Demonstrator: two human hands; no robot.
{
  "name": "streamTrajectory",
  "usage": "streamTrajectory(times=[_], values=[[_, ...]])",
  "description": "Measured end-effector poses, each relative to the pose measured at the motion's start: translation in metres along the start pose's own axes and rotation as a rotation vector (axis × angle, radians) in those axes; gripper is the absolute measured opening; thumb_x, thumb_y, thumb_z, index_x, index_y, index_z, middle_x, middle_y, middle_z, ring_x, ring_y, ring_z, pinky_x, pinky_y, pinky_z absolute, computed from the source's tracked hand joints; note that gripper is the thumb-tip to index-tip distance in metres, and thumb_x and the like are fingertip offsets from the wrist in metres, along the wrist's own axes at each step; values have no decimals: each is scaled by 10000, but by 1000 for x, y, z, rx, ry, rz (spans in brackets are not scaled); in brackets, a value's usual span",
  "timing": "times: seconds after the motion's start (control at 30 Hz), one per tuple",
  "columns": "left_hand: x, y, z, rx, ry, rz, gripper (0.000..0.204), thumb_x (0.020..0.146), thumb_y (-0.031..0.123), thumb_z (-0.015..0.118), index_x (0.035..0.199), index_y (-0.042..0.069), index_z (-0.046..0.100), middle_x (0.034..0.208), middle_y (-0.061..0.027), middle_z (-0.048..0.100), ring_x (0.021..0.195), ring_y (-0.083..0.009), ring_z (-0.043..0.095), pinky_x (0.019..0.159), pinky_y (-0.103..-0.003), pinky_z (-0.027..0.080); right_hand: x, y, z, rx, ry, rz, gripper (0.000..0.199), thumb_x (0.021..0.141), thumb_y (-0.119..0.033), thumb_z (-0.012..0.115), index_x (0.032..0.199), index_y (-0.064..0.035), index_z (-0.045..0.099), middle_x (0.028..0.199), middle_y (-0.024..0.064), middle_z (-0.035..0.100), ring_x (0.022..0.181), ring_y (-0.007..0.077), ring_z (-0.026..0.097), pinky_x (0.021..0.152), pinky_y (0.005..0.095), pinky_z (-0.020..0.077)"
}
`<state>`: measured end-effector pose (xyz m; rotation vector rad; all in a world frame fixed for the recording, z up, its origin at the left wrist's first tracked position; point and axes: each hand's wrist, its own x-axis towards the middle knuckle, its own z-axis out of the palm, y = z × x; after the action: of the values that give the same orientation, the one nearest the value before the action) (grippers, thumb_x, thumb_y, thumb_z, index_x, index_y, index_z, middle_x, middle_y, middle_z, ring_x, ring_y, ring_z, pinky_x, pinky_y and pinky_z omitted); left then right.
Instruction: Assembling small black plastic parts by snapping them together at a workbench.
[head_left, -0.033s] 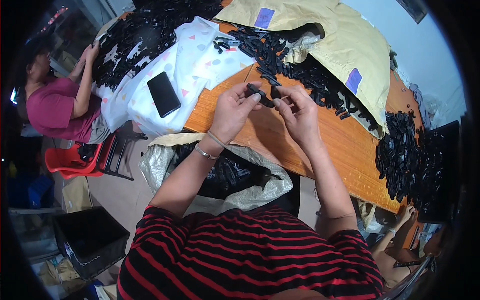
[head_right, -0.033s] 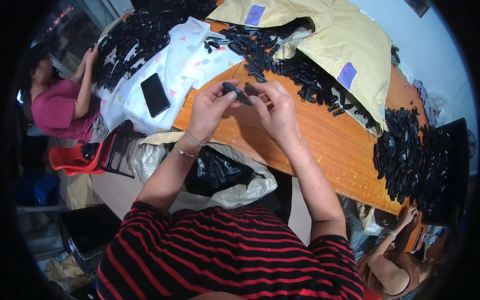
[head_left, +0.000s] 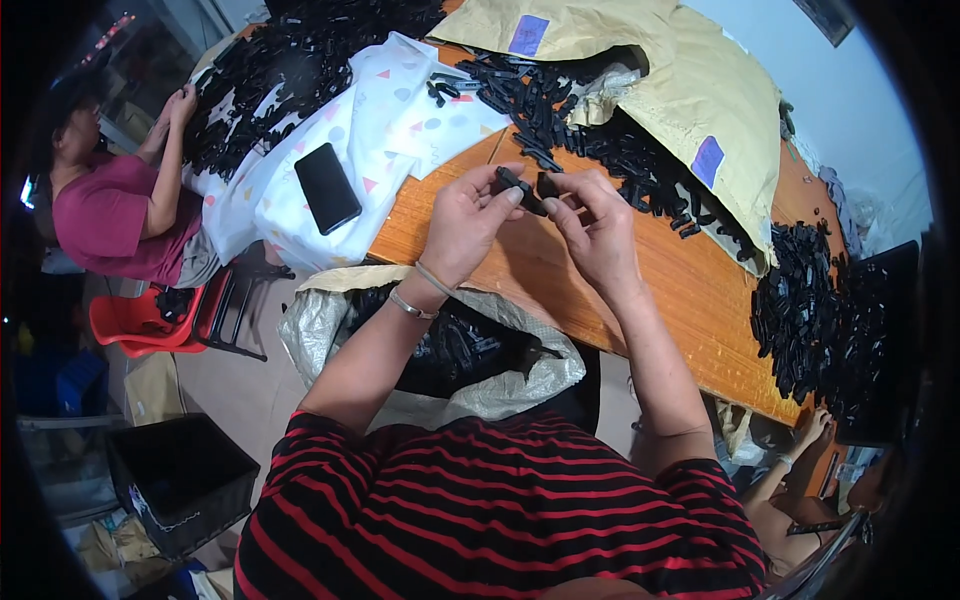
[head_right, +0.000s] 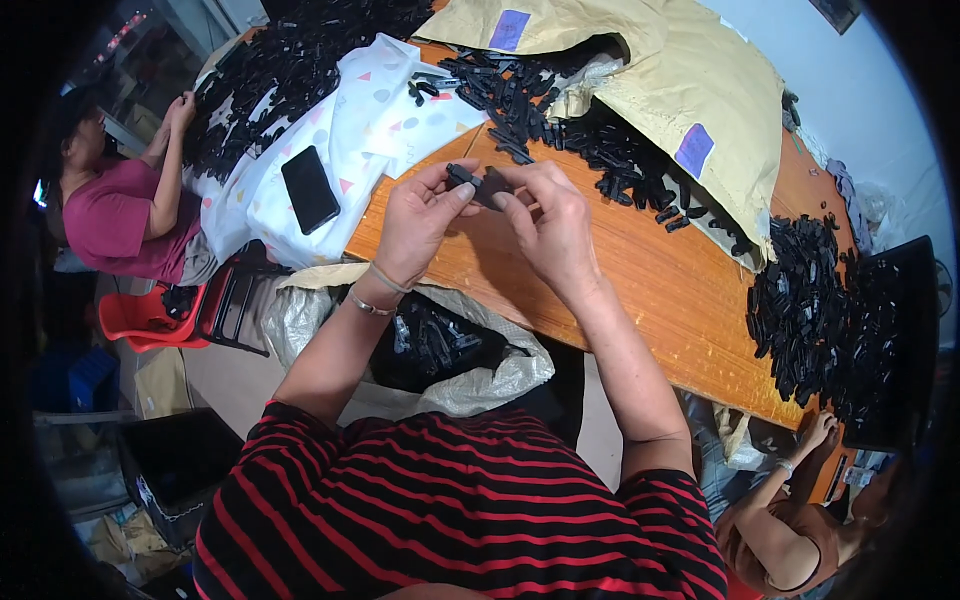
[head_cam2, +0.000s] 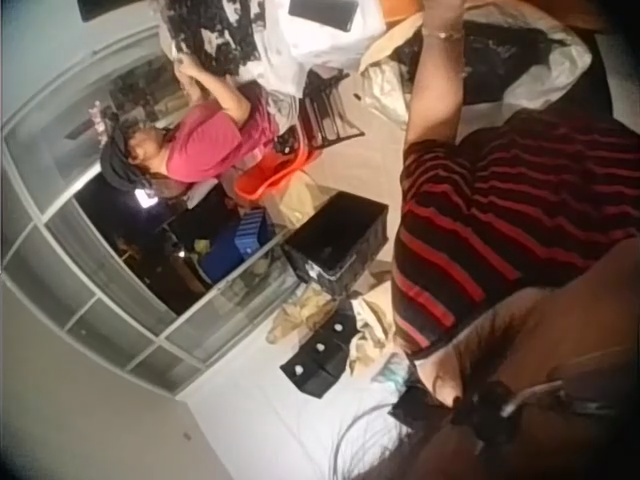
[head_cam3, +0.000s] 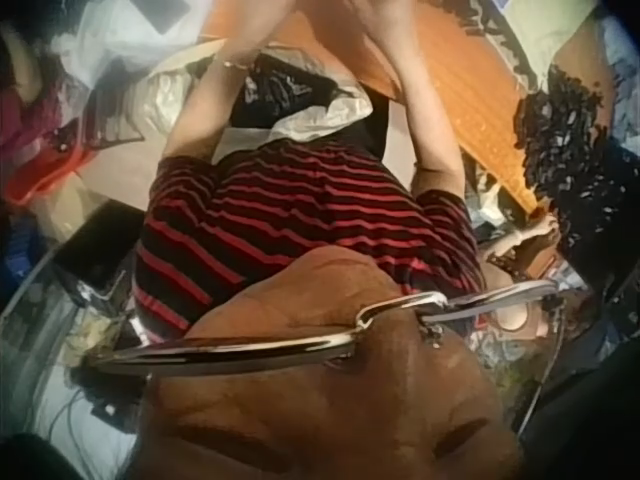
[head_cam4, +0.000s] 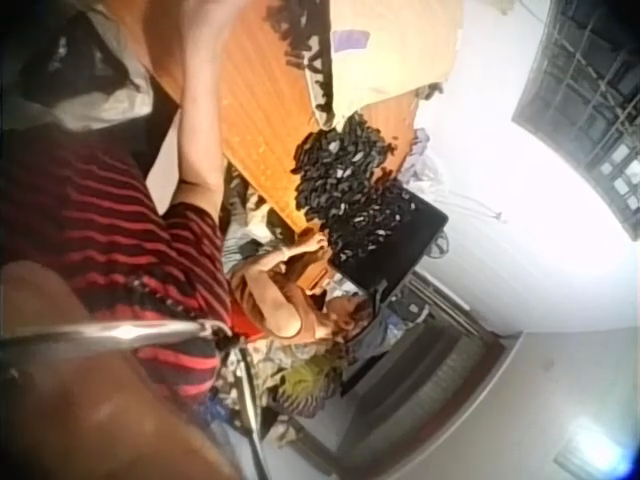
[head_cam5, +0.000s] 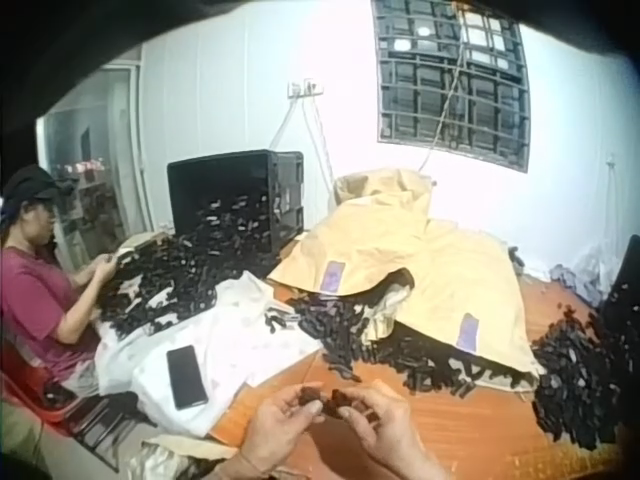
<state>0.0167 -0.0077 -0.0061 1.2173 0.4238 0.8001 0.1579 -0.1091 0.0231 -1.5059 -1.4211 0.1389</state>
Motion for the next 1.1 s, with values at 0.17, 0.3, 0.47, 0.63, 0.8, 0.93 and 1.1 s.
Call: streamTrajectory(times=[0.17, 0.3, 0.47, 0.63, 0.8, 0.93, 1.1], values=[[-2, 3, 3, 47, -8, 48, 325, 923, 38, 589, 1237, -42, 559, 1028, -44, 640, 889, -74, 604, 795, -206, 514, 2, -2, 1, -13, -60, -14, 212, 812, 11, 693, 1022, -7, 668, 890, 88, 616, 724, 136, 627, 604, 243, 518], [-7, 7, 4, 94, -39, 57, 329, 923, 32, 586, 1241, -43, 558, 1040, -50, 638, 898, -77, 604, 822, -208, 507, 1, 3, 2, -5, -71, 0, 203, 804, 13, 702, 1004, -8, 675, 886, 90, 617, 719, 139, 626, 595, 241, 516], [-13, 12, 10, 147, -38, 139, 392, 908, -19, 573, 1288, -64, 490, 1106, -93, 613, 988, -114, 601, 870, -260, 515, 2, -6, 4, -28, -59, -22, 230, 779, 47, 700, 999, -15, 681, 897, 89, 612, 719, 140, 629, 600, 246, 522], [-24, 16, 19, 93, -15, 157, 499, 900, -19, 604, 1357, -61, 410, 1148, -87, 595, 1042, -118, 586, 879, -245, 505, -4, -12, 12, -70, 19, -151, 285, 744, 81, 704, 1011, -15, 674, 881, 84, 591, 706, 145, 622, 598, 246, 524], [-29, 20, 24, 197, 40, 160, 498, 892, -27, 614, 1348, -63, 417, 1143, -99, 595, 1036, -127, 597, 895, -248, 505, -9, -14, 15, -121, 74, -161, 268, 730, 84, 717, 977, 0, 656, 853, 84, 571, 705, 155, 620, 589, 247, 528], [-29, 16, 25, 223, 65, 167, 479, 885, -34, 620, 1329, -63, 443, 1121, -98, 606, 1020, -127, 606, 879, -247, 516, -12, -11, 14, -109, 87, -154, 260, 726, 82, 722, 961, -4, 652, 843, 84, 567, 699, 157, 614, 585, 247, 522], [-30, 11, 30, 225, 99, 190, 452, 880, -39, 625, 1306, -62, 474, 1110, -95, 613, 999, -129, 617, 862, -242, 523, -13, -11, 12, -177, 115, -186, 261, 713, 90, 720, 944, -6, 647, 821, 85, 562, 684, 167, 601, 576, 260, 511]])
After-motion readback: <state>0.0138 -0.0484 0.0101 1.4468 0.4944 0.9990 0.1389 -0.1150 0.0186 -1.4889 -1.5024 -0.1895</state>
